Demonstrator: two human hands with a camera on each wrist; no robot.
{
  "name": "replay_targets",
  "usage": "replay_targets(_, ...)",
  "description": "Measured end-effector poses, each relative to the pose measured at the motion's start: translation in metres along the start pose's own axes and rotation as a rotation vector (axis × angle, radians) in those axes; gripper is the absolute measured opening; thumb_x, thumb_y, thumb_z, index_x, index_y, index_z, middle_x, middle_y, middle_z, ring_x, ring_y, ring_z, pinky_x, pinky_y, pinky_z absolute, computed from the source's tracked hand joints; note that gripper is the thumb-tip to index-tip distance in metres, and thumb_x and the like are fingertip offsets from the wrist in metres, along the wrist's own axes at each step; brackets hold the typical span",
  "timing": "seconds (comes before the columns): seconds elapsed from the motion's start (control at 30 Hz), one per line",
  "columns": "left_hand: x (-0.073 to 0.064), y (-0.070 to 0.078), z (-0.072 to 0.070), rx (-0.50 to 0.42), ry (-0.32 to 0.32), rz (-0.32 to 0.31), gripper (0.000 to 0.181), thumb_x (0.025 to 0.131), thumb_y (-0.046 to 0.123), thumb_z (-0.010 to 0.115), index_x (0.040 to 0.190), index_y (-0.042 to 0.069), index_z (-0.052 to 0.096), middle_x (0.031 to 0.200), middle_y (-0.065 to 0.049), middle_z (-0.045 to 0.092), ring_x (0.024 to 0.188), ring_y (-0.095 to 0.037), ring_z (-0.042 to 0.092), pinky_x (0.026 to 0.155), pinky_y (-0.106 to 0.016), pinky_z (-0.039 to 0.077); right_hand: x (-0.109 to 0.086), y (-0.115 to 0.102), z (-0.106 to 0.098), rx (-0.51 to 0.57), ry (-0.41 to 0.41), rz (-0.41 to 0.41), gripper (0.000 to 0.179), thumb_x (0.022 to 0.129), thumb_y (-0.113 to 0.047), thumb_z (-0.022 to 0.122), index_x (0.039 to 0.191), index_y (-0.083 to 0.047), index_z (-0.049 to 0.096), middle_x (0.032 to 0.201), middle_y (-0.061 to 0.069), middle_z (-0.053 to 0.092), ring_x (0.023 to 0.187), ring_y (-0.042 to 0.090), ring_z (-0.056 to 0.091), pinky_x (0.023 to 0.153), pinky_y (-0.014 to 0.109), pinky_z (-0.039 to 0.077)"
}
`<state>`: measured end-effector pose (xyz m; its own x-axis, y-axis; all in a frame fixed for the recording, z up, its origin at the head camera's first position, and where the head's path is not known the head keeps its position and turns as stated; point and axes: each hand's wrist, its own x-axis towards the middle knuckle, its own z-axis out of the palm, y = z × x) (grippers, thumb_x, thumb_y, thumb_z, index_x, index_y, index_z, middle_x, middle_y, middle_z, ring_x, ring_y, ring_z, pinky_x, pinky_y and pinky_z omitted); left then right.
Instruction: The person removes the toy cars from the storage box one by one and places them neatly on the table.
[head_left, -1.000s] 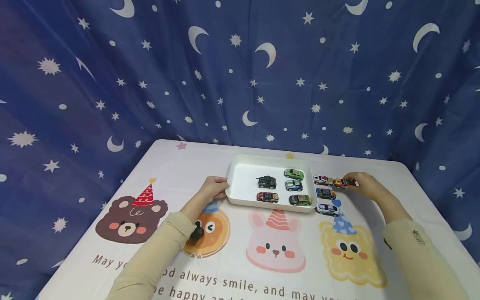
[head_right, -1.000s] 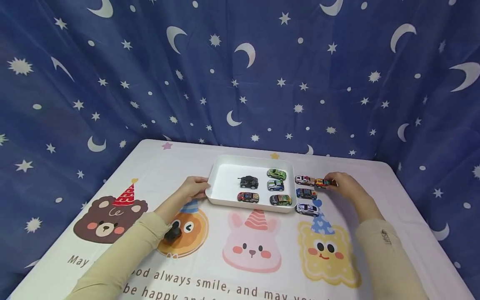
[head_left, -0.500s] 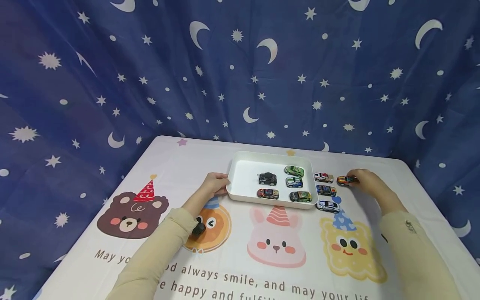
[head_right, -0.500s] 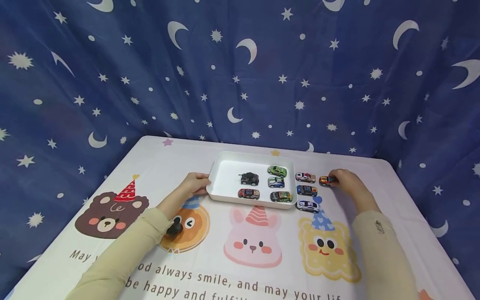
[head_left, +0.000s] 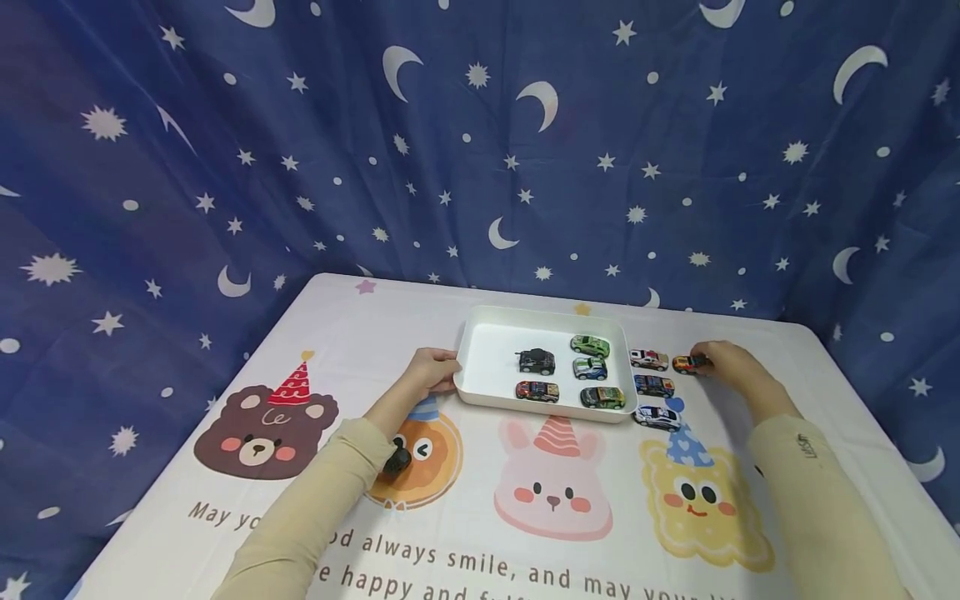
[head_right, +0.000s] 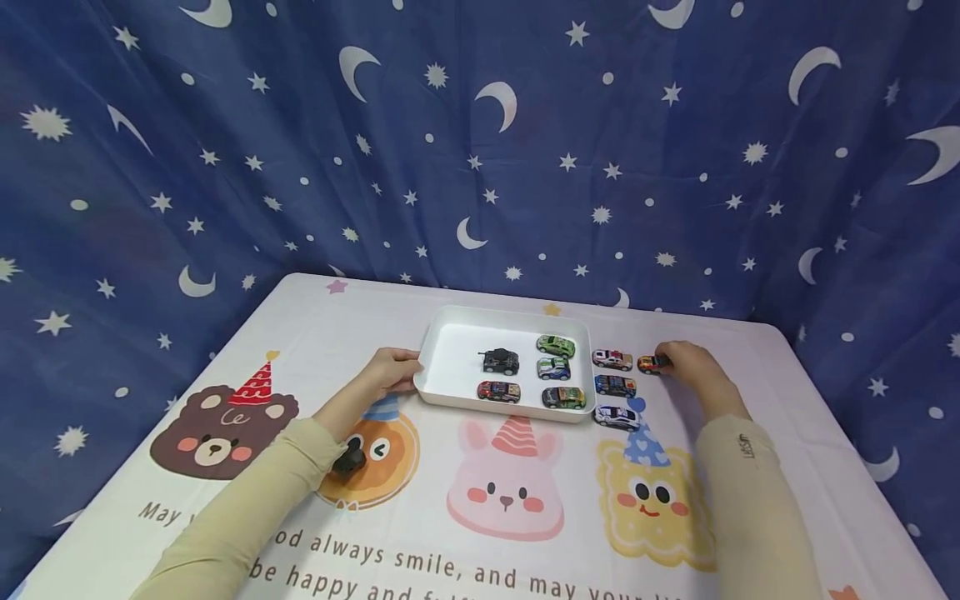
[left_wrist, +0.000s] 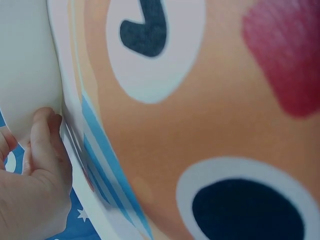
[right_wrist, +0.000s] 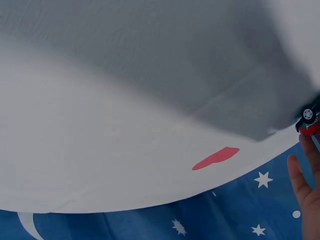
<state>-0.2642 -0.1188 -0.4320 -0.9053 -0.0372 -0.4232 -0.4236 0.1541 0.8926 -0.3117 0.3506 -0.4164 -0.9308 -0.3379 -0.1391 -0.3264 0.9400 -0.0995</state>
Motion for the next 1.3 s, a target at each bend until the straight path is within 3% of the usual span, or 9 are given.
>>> replay_targets(0.33, 0.002, 0.003, 0.005, 0.016, -0.003, 0.001, 0.04, 0.088, 0.003, 0.057, 0.127, -0.004, 0.055, 0.118, -0.023, 0.062, 0.074, -0.012, 0.064, 0.071, -0.024, 0.061, -0.005, 0.001, 0.0, -0.037, -0.004, 0.033, 0.02, 0.081, 0.004, 0.067, 0.1, 0.009, 0.062, 0.093, 0.022, 0.066, 0.089, 0.036, 0.061, 0.085, 0.053, 0.051)
replay_targets(0.63, 0.002, 0.007, 0.005, 0.005, -0.016, 0.014, 0.04, 0.088, 0.002, 0.056, 0.128, -0.005, 0.053, 0.122, -0.025, 0.06, 0.081, -0.016, 0.066, 0.075, -0.027, 0.061, -0.011, 0.006, 0.0, 0.025, 0.001, 0.069, 0.041, 0.08, 0.005, 0.067, 0.118, 0.013, 0.053, 0.112, 0.033, 0.059, 0.107, 0.048, 0.053, 0.097, 0.06, 0.044)
replay_targets(1.0, -0.001, -0.001, -0.004, 0.059, 0.0, 0.016, 0.043, 0.089, 0.005, 0.056, 0.13, -0.004, 0.052, 0.122, -0.023, 0.059, 0.071, -0.008, 0.064, 0.07, -0.022, 0.06, -0.016, 0.003, -0.004, 0.011, 0.034, 0.023, 0.046, 0.079, -0.001, 0.07, 0.118, 0.014, 0.053, 0.12, 0.035, 0.054, 0.113, 0.051, 0.049, 0.099, 0.061, 0.042)
replay_targets(1.3, -0.001, -0.001, 0.0, 0.047, -0.017, 0.018, 0.042, 0.089, 0.004, 0.056, 0.129, -0.005, 0.052, 0.119, -0.023, 0.061, 0.069, -0.007, 0.063, 0.07, -0.023, 0.061, -0.026, 0.002, -0.006, 0.03, 0.056, 0.015, 0.046, 0.079, 0.0, 0.07, 0.119, 0.014, 0.052, 0.118, 0.035, 0.056, 0.11, 0.05, 0.051, 0.096, 0.061, 0.044)
